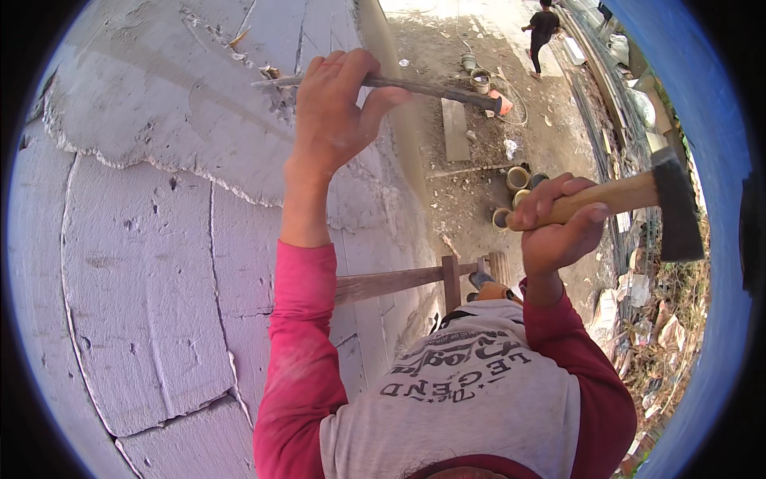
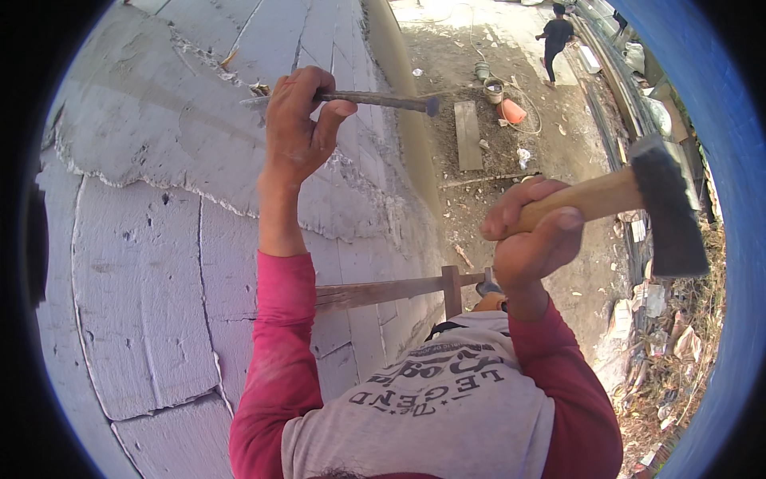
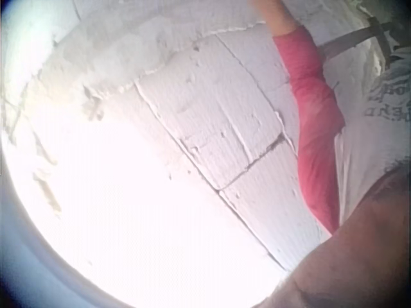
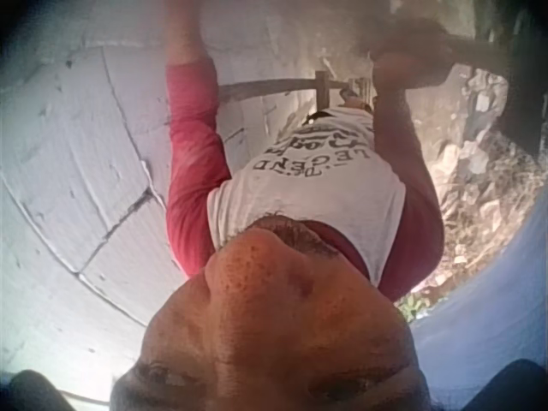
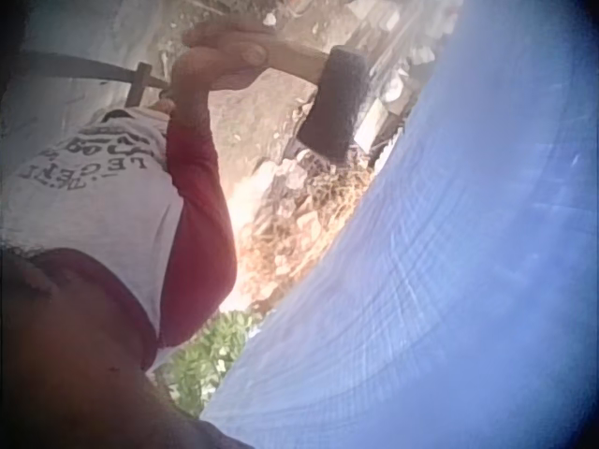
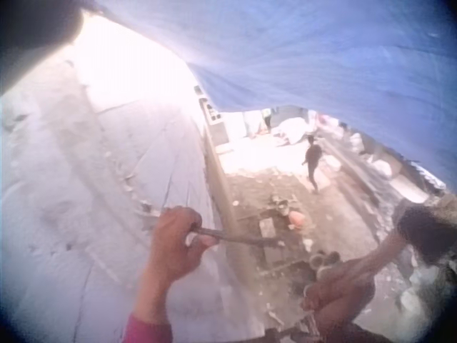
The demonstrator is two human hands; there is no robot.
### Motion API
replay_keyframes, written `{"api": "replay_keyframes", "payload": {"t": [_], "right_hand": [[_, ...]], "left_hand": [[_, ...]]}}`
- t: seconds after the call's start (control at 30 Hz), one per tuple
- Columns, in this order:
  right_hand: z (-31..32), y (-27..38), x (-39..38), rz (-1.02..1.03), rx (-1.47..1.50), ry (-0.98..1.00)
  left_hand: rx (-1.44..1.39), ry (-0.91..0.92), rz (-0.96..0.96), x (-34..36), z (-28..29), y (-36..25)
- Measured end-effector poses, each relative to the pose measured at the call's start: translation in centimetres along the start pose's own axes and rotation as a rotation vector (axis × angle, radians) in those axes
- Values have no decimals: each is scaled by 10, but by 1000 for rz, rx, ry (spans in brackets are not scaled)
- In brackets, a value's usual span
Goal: The person uses a hammer and a chisel to chip away at a light purple painted wall. They repeatedly strike the chisel against the wall surface to remove sections of the plaster or paint. The person works on a specific area of the wall, creating a rough, damaged surface.
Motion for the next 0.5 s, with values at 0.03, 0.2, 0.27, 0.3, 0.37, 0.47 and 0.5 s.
{"api": "replay_keyframes", "payload": {"t": [0.03, 0.2, 0.27, 0.3, 0.37, 0.47, 0.5], "right_hand": [[1, -6, -5, -7, 13, -30], [-12, -25, -21, 37, -91, 197], [-15, -35, -25, 4, -149, 259], [-15, -41, -27, -27, -189, 299], [-25, -41, -28, -62, -225, 406], [-25, -29, -20, -77, -238, 367], [-18, -24, -15, -54, -217, 314]], "left_hand": [[-8, 4, 17, 0, -1, -1], [4, -9, -20, 2, 2, -1], [-1, 4, -37, 3, 4, 0], [-10, -14, -38, 4, 4, -1], [-28, -14, -43, 5, 1, 0], [-49, -26, -68, 3, 2, 1], [-59, -32, -82, 4, 2, 0]]}}
Point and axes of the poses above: each hand's wrist, its own x-axis towards the middle knuckle, its own z-axis out of the back of the hand, y = z × x, the point moved 4 cm from there along x, towards the middle knuckle, and after that the axes turned 3 degrees about -y, right-handed, at the moved point
